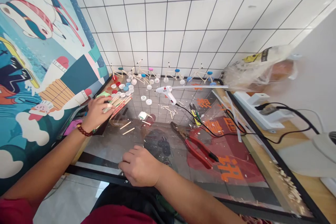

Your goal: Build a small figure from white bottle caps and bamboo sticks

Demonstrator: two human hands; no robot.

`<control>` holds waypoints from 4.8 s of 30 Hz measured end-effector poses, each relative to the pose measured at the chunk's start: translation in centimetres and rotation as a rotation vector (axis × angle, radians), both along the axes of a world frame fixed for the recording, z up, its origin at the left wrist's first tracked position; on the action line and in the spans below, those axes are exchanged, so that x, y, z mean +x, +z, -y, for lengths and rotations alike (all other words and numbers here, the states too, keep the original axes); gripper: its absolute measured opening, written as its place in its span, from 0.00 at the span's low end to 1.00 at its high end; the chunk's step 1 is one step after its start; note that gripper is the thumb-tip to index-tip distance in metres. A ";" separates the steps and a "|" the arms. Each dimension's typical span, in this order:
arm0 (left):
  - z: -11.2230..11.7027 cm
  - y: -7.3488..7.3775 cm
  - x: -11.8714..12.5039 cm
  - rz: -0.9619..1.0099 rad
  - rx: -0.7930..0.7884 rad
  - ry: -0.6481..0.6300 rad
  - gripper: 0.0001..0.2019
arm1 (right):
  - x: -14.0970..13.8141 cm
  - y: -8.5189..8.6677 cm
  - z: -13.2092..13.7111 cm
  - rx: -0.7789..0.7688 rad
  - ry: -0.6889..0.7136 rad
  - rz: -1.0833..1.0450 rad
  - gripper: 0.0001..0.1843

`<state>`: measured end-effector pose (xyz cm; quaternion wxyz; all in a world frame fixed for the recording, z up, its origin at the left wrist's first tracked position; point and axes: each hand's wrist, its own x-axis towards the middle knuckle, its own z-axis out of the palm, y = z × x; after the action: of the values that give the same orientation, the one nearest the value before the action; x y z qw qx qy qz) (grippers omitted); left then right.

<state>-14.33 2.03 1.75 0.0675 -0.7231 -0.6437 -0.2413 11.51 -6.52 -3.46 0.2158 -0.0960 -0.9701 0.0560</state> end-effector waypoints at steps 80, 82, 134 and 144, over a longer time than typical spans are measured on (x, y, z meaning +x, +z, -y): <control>10.3 1.1 11.1 1.764 -0.468 -0.354 0.17 | -4.5 1.5 3.5 -1.297 -0.427 -0.716 0.27; 10.7 1.0 10.9 1.708 -0.425 -0.357 0.17 | -3.2 2.8 2.5 -1.289 -0.387 -0.523 0.28; 5.8 -2.2 10.1 0.320 -0.436 -0.495 0.17 | 6.7 0.9 -4.2 -0.934 -0.684 -0.532 0.15; 6.8 -3.5 10.1 -0.152 -0.008 -0.565 0.13 | 7.7 3.9 -1.6 -0.360 -0.799 -0.181 0.14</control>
<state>-4.25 -4.78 -1.76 0.0429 -0.8899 -0.4110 -0.1932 19.23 -4.95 0.49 0.2844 -0.4941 -0.8088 0.1442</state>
